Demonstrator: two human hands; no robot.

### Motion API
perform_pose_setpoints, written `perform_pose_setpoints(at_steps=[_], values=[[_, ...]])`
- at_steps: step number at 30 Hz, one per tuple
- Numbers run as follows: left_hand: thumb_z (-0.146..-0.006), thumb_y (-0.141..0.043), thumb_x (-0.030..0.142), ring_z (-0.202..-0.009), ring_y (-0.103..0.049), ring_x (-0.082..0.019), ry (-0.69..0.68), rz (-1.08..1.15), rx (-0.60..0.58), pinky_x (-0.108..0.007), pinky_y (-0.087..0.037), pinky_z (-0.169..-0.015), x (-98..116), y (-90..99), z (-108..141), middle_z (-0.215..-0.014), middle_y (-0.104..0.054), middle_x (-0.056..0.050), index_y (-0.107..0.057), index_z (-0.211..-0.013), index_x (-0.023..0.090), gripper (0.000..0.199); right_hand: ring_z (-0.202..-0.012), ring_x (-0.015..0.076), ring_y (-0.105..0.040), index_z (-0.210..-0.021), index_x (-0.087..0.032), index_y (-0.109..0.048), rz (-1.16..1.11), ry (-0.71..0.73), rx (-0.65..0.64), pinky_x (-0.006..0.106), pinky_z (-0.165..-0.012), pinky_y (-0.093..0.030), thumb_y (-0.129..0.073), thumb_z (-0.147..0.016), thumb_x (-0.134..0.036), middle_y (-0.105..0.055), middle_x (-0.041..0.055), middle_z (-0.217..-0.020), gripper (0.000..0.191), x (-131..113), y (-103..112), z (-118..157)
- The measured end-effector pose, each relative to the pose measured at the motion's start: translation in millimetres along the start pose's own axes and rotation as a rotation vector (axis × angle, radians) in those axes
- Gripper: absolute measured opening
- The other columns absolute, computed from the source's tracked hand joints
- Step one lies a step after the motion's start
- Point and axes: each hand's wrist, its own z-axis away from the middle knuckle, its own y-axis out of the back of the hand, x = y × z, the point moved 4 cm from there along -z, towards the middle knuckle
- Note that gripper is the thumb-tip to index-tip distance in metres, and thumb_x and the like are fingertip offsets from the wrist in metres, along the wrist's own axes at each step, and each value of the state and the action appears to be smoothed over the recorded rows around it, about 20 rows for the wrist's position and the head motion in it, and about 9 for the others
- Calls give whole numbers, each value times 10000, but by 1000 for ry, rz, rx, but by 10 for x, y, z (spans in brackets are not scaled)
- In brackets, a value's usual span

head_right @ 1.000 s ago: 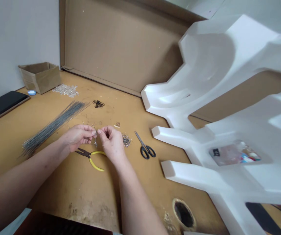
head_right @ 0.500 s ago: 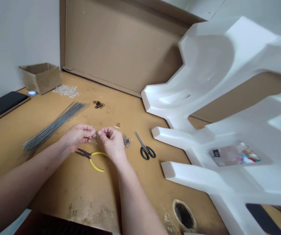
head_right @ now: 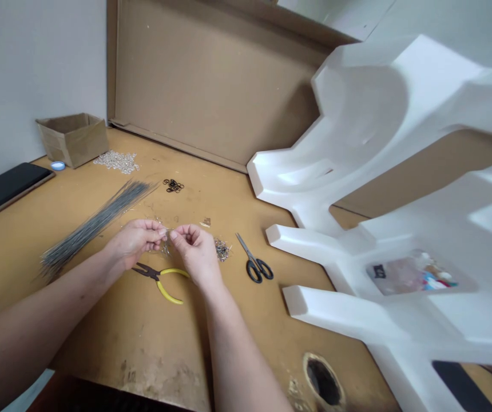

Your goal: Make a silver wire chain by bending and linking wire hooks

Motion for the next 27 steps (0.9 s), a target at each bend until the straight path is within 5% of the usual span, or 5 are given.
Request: perform_pose_setpoints(at_steps=[16, 27], values=[[-584, -562, 43, -406, -400, -46, -42, -23, 28, -208, -310, -468, -18, 20, -31, -467, -506, 27, -523, -480, 130, 141, -450, 81, -318, -550, -185, -459, 364, 234, 126, 214, -452, -280, -489, -698, -261, -381, -55, -476, 169, -70, -18, 13], [-552, -540, 18, -420, -417, -48, -58, -39, 0, -199, -326, -473, -11, -4, -14, -445, -503, 30, -510, -458, 135, 154, -463, 84, -315, -552, -180, -459, 334, 125, 53, 217, -454, -270, -481, -689, -287, -381, -48, -484, 175, -76, 7, 28]])
